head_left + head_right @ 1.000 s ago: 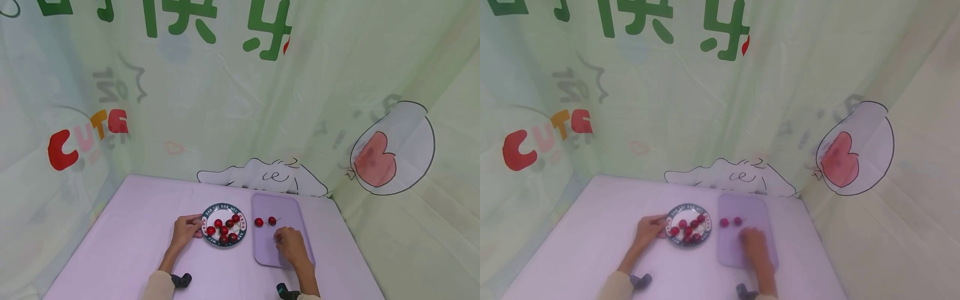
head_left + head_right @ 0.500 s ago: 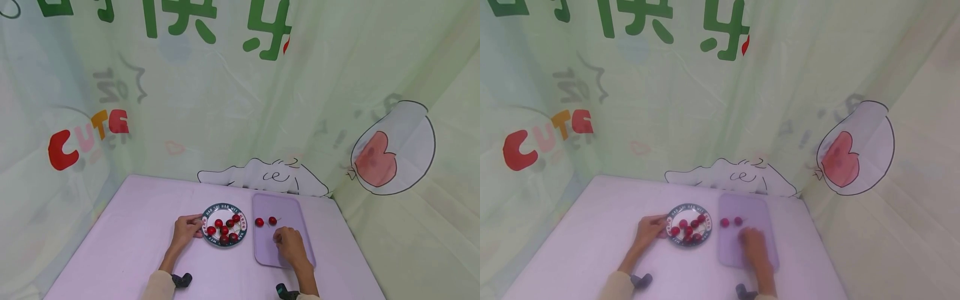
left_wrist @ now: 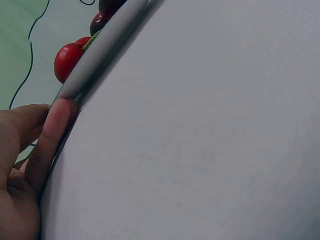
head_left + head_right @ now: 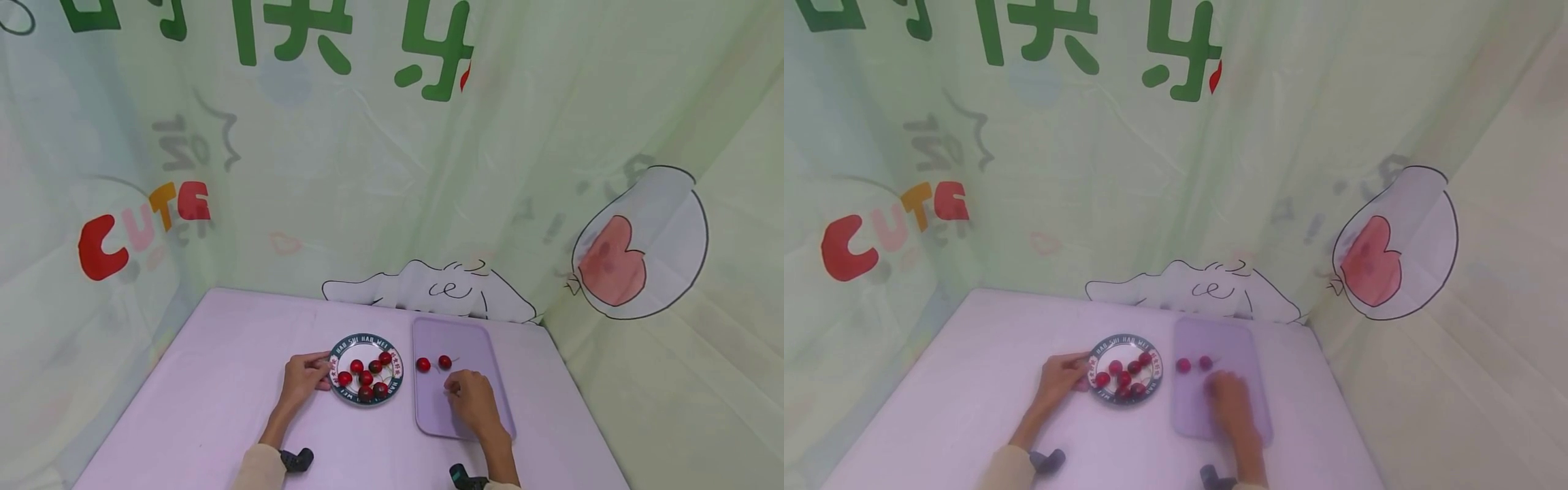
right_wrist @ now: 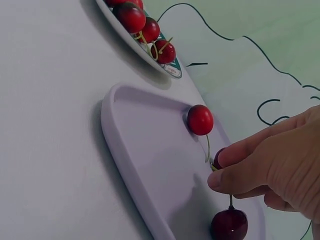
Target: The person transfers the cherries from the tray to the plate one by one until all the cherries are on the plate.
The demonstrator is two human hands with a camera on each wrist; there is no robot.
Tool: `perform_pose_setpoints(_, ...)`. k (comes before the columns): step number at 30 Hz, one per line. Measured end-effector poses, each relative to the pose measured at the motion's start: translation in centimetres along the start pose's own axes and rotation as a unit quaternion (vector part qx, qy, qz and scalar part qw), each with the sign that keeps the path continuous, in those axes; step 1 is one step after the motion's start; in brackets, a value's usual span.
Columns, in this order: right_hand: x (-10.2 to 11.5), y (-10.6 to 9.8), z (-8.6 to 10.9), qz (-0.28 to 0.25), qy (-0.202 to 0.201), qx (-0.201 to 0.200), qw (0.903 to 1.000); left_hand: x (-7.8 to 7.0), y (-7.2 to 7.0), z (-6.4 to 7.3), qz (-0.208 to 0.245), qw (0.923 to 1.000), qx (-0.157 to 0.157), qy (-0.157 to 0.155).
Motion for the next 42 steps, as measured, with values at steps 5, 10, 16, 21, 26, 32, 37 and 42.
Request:
perform_pose_setpoints(5, -0.1, 0.0, -0.1, -0.006, 0.007, -0.008, 0.9999, 0.0, -0.1, 0.1, 0.002, 1.0, -0.002, -0.003)
perform_pose_setpoints(10, 0.0, -0.1, -0.1, -0.014, 0.013, -0.01, 0.9998, -0.2, 0.0, 0.2, 0.002, 1.0, 0.0, -0.003)
perform_pose_setpoints(16, 0.0, -0.3, -0.1, -0.032, 0.019, -0.016, 0.9992, -0.1, 0.0, 0.1, 0.003, 1.0, 0.001, -0.001)
perform_pose_setpoints(21, -0.1, -0.5, -0.1, -0.053, 0.045, -0.016, 0.9975, 0.0, 0.0, 0.0, 0.003, 1.0, 0.0, -0.001)
perform_pose_setpoints(26, -0.2, -1.0, 0.2, -0.072, 0.059, -0.044, 0.9946, -0.2, 0.0, 0.2, 0.003, 1.0, 0.001, -0.001)
perform_pose_setpoints(32, -1.0, -0.5, 0.4, -0.091, 0.095, -0.057, 0.9896, -0.5, 0.1, 0.5, 0.007, 1.0, 0.004, 0.0)
perform_pose_setpoints(37, -1.4, -0.4, 0.5, -0.123, 0.113, -0.078, 0.9829, -0.4, 0.1, 0.4, 0.006, 1.0, 0.004, 0.003)
perform_pose_setpoints(42, -1.8, -0.2, 0.6, -0.184, 0.131, -0.098, 0.9692, -0.3, 0.1, 0.3, 0.009, 1.0, 0.003, 0.001)
Point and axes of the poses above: each hand's wrist, its own z-axis away from the middle knuckle, its own y-axis out of the palm, x = y × z, the point moved 9 cm from there along -z, towards the middle knuckle, and after that the axes turned 14 degrees about z, right-handed, at the moved point
